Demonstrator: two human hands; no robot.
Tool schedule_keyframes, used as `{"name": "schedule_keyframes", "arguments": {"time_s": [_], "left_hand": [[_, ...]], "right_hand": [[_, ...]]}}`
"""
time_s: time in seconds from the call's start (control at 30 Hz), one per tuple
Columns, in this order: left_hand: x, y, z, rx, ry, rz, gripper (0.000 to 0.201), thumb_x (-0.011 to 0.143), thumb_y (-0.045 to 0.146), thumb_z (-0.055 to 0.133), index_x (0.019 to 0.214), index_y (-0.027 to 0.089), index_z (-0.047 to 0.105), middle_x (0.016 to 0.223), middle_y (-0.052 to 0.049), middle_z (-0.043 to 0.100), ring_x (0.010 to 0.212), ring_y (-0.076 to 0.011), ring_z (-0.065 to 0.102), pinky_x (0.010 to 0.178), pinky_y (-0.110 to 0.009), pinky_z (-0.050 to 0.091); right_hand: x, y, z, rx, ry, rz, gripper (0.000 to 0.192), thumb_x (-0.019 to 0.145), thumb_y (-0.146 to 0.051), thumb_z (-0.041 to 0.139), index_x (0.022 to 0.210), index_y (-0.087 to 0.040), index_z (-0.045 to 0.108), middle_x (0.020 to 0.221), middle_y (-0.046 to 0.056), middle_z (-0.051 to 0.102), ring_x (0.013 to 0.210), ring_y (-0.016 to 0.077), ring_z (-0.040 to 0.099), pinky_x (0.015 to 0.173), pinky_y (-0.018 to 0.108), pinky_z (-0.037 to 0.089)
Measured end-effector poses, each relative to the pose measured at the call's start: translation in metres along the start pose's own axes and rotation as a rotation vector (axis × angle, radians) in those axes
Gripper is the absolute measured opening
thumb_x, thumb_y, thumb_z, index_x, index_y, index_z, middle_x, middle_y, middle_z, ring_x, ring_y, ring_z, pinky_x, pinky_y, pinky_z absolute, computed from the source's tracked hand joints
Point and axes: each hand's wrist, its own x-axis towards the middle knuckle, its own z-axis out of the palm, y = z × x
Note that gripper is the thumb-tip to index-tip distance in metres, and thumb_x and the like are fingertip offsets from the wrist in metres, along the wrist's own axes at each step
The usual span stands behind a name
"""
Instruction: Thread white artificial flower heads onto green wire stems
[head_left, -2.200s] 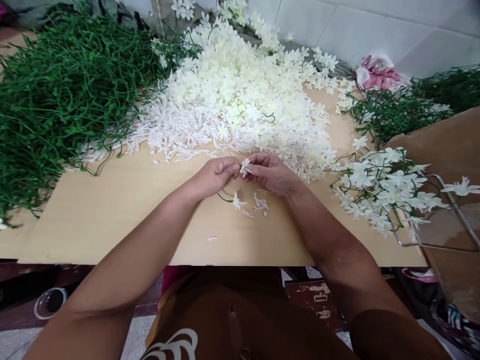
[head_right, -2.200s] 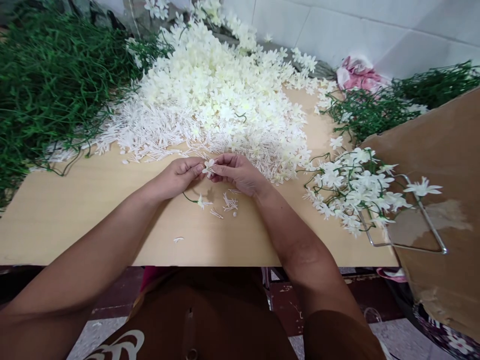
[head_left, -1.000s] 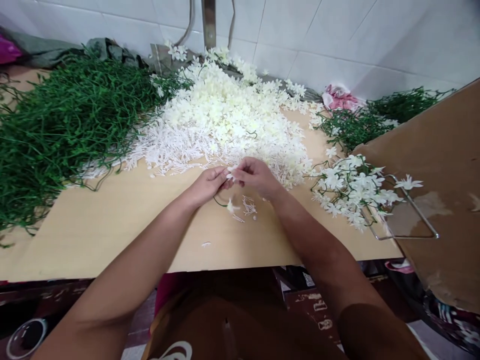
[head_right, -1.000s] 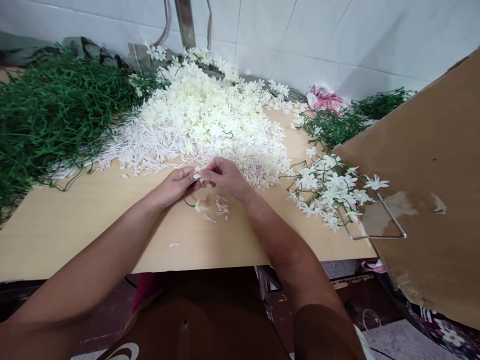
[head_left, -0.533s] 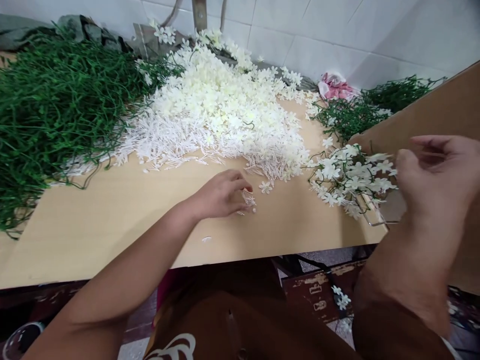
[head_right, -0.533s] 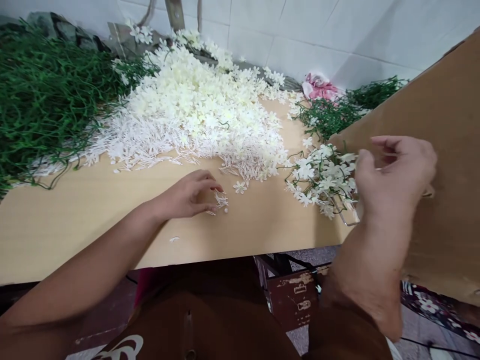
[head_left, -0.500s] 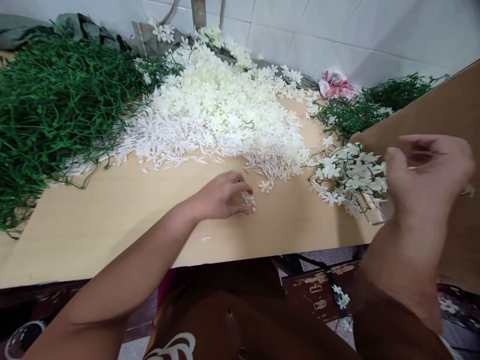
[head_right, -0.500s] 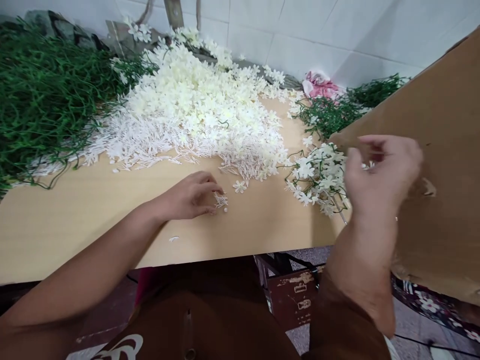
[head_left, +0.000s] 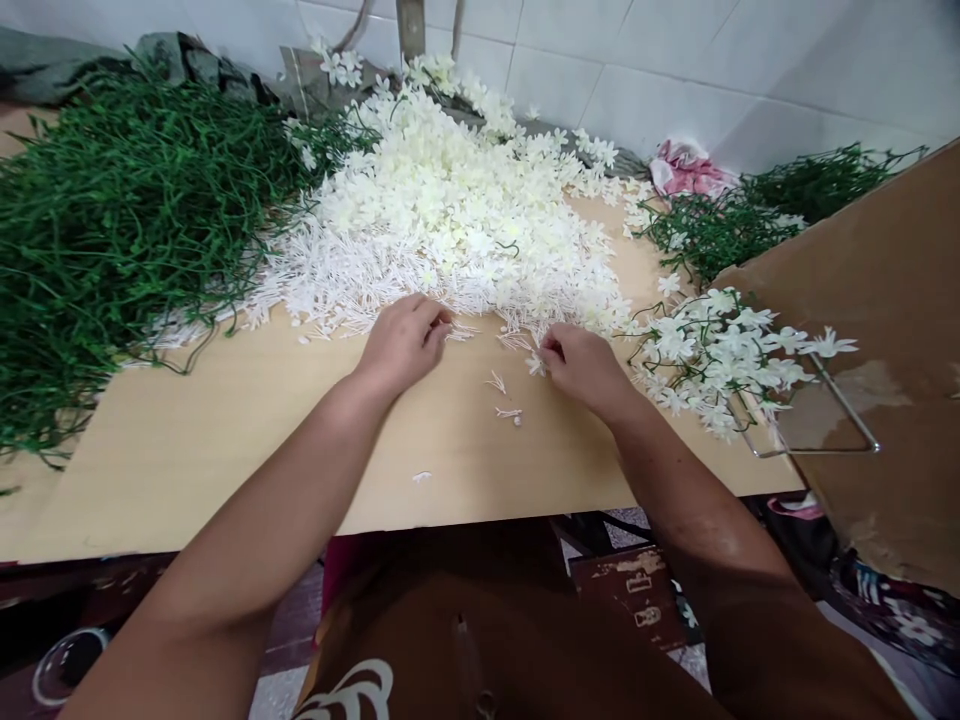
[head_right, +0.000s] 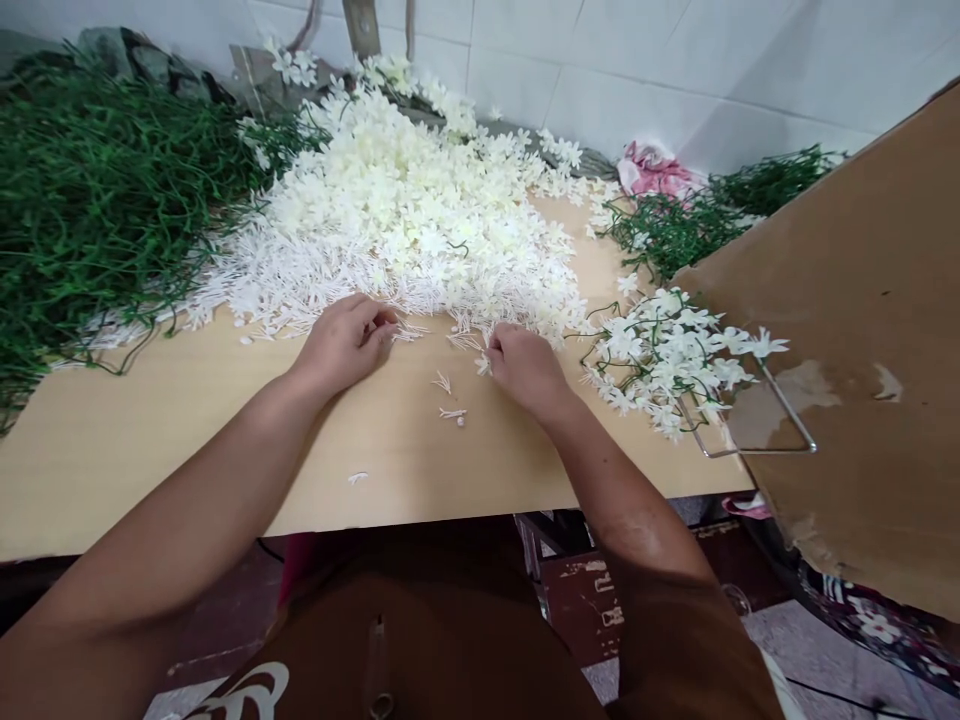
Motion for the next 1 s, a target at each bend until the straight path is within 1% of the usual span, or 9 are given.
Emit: {"name": "schedule_keyframes", "arguments": {"time_s": [0.1, 0.17, 0.27, 0.37, 0.47, 0.63, 0.77, 0.9, 1.0], "left_hand": [[-0.006, 0.011, -0.005, -0.063, 0.034, 0.113, 0.026, 0.090, 0.028, 0.045, 0.093, 0.013, 0.066, 0.090, -0.010, 0.064, 0.087, -0.0217, 0.057, 0.079, -0.035, 0.043], [-0.013, 0.024, -0.004, -0.095, -0.060, 0.278, 0.031, 0.092, 0.035, 0.046, 0.096, 0.013, 0.067, 0.092, -0.011, 0.065, 0.086, -0.0211, 0.058, 0.078, -0.034, 0.043], [-0.021, 0.045, 0.005, -0.054, -0.237, 0.496, 0.035, 0.087, 0.046, 0.055, 0.105, 0.018, 0.068, 0.098, -0.010, 0.065, 0.088, -0.0214, 0.058, 0.080, -0.034, 0.041], [-0.021, 0.054, 0.016, 0.085, -0.348, 0.548, 0.024, 0.090, 0.036, 0.054, 0.098, 0.020, 0.069, 0.095, -0.008, 0.067, 0.085, -0.0197, 0.059, 0.078, -0.033, 0.038], [-0.013, 0.044, 0.017, 0.178, -0.299, 0.415, 0.023, 0.092, 0.025, 0.048, 0.093, 0.018, 0.070, 0.090, -0.008, 0.068, 0.084, -0.0209, 0.060, 0.076, -0.035, 0.037], [-0.002, 0.008, -0.001, 0.125, 0.008, 0.059, 0.025, 0.089, 0.022, 0.045, 0.094, 0.017, 0.069, 0.092, -0.009, 0.067, 0.089, -0.0228, 0.060, 0.078, -0.036, 0.040], [0.008, -0.010, -0.008, 0.086, 0.189, -0.155, 0.023, 0.087, 0.024, 0.048, 0.096, 0.018, 0.069, 0.090, -0.008, 0.064, 0.088, -0.0218, 0.059, 0.079, -0.036, 0.042], [0.029, -0.015, 0.000, 0.098, 0.219, -0.214, 0.025, 0.083, 0.022, 0.053, 0.104, 0.022, 0.067, 0.098, -0.008, 0.061, 0.097, -0.0242, 0.056, 0.083, -0.039, 0.042], [0.047, -0.016, 0.005, 0.145, 0.150, -0.203, 0.023, 0.081, 0.016, 0.054, 0.099, 0.024, 0.067, 0.101, -0.008, 0.059, 0.101, -0.0238, 0.051, 0.085, -0.041, 0.039]], "right_hand": [[0.010, -0.002, -0.006, 0.146, 0.119, 0.058, 0.009, 0.083, -0.019, 0.056, 0.075, -0.020, 0.052, 0.069, 0.001, 0.059, 0.063, 0.0150, 0.050, 0.064, 0.029, 0.035], [0.017, -0.005, -0.009, 0.247, 0.185, 0.090, 0.013, 0.083, -0.023, 0.057, 0.073, -0.021, 0.048, 0.064, -0.001, 0.056, 0.059, 0.0136, 0.047, 0.062, 0.028, 0.034], [0.026, -0.009, -0.009, 0.376, 0.209, 0.098, 0.017, 0.082, -0.026, 0.058, 0.071, -0.021, 0.046, 0.061, -0.003, 0.053, 0.057, 0.0127, 0.046, 0.060, 0.028, 0.033], [0.033, -0.010, -0.005, 0.492, 0.201, 0.065, 0.011, 0.079, -0.020, 0.059, 0.074, -0.021, 0.049, 0.064, -0.003, 0.053, 0.058, 0.0122, 0.047, 0.060, 0.028, 0.036], [0.038, -0.010, 0.000, 0.582, 0.189, 0.034, 0.010, 0.075, -0.012, 0.059, 0.076, -0.020, 0.053, 0.068, -0.002, 0.053, 0.063, 0.0122, 0.050, 0.062, 0.028, 0.040], [0.037, -0.012, 0.000, 0.735, 0.085, 0.054, 0.011, 0.073, -0.008, 0.058, 0.072, -0.018, 0.056, 0.063, -0.003, 0.053, 0.057, 0.0107, 0.051, 0.060, 0.028, 0.042], [0.035, -0.009, 0.001, 0.813, 0.108, 0.045, 0.007, 0.072, -0.014, 0.063, 0.072, -0.018, 0.057, 0.063, -0.003, 0.057, 0.053, 0.0105, 0.053, 0.057, 0.028, 0.043], [0.035, -0.005, 0.005, 0.770, 0.160, 0.029, 0.011, 0.070, -0.020, 0.066, 0.069, -0.019, 0.055, 0.059, -0.003, 0.056, 0.054, 0.0103, 0.051, 0.056, 0.027, 0.041], [0.034, -0.003, 0.006, 0.753, 0.165, 0.002, 0.010, 0.069, -0.022, 0.067, 0.074, -0.018, 0.059, 0.064, -0.002, 0.059, 0.058, 0.0101, 0.051, 0.059, 0.027, 0.042]]}}
